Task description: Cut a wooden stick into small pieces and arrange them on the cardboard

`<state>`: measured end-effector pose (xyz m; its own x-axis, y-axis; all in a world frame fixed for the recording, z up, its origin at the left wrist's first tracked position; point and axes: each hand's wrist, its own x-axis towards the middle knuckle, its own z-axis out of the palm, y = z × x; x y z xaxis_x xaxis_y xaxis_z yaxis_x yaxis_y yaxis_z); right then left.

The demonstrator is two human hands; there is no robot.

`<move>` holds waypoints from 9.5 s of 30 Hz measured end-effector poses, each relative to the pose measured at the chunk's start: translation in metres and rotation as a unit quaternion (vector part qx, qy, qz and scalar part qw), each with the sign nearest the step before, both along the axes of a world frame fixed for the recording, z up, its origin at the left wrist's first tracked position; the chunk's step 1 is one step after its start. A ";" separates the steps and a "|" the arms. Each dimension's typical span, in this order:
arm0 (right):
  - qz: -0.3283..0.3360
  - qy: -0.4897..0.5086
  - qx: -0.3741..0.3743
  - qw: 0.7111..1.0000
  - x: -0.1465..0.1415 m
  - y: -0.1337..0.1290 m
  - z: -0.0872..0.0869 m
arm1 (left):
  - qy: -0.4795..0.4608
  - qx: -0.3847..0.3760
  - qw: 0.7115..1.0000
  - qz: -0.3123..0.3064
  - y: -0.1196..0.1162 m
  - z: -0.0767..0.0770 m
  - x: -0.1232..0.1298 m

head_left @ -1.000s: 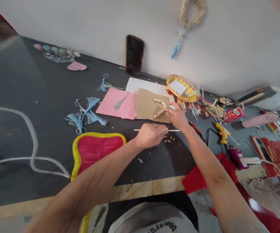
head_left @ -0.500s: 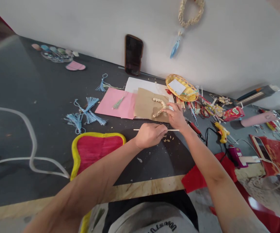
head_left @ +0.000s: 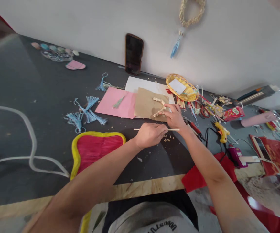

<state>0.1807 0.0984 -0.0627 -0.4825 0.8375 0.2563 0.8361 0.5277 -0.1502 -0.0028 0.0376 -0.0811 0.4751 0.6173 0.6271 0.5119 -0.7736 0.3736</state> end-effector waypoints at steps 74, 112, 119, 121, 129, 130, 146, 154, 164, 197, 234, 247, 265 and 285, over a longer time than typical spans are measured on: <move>-0.122 0.357 0.063 0.924 0.067 -0.073 0.003 | 0.031 0.184 0.980 0.063 0.002 0.040 -0.020; 0.189 0.100 -0.004 0.977 0.018 -0.100 0.023 | -0.539 -0.673 0.501 -0.077 -0.017 0.053 0.010; -0.144 0.100 0.086 0.981 0.094 -0.056 -0.003 | -0.470 -0.711 0.498 -0.161 -0.016 0.023 0.006; -0.150 0.074 0.074 0.983 0.104 -0.057 -0.009 | -0.462 -0.716 0.493 -0.177 -0.016 0.020 0.004; -0.140 0.025 0.029 0.989 0.115 -0.061 -0.012 | -0.445 -0.737 0.475 -0.184 -0.017 0.019 0.003; -0.144 0.026 0.025 0.989 0.115 -0.061 -0.012 | -0.442 -0.740 0.472 -0.185 -0.018 0.019 0.002; -0.204 0.105 0.024 0.973 0.112 -0.060 -0.010 | -0.453 -0.760 0.431 -0.176 -0.016 0.022 0.000; -0.192 0.610 -0.158 0.752 0.102 -0.066 0.013 | -0.447 -0.760 0.434 -0.184 -0.017 0.023 0.001; -0.061 0.705 -0.290 0.645 0.102 -0.076 0.028 | -0.449 -0.759 0.431 -0.190 -0.017 0.022 0.001; 0.009 0.047 -0.078 0.996 0.082 -0.086 0.018 | -0.509 -0.701 0.460 -0.195 -0.014 0.022 -0.004; 0.052 0.011 -0.031 0.998 0.070 -0.094 0.020 | -0.468 -0.718 0.467 -0.218 -0.019 0.021 -0.003; 0.013 0.020 -0.074 0.997 0.068 -0.094 0.015 | -0.448 -0.724 0.464 -0.244 -0.024 0.021 -0.001; -0.007 0.018 -0.050 0.999 0.069 -0.091 0.009 | -0.471 -0.714 0.466 -0.226 -0.024 0.021 0.004; -0.010 0.000 -0.089 0.996 0.067 -0.094 0.014 | -0.455 -0.724 0.471 -0.216 -0.023 0.023 0.002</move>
<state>0.2478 0.0047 -0.0491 -0.4654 0.8790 0.1037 0.8459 0.4762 -0.2403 -0.0011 0.0144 -0.0582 0.6936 0.6804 -0.2364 -0.4594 0.6707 0.5823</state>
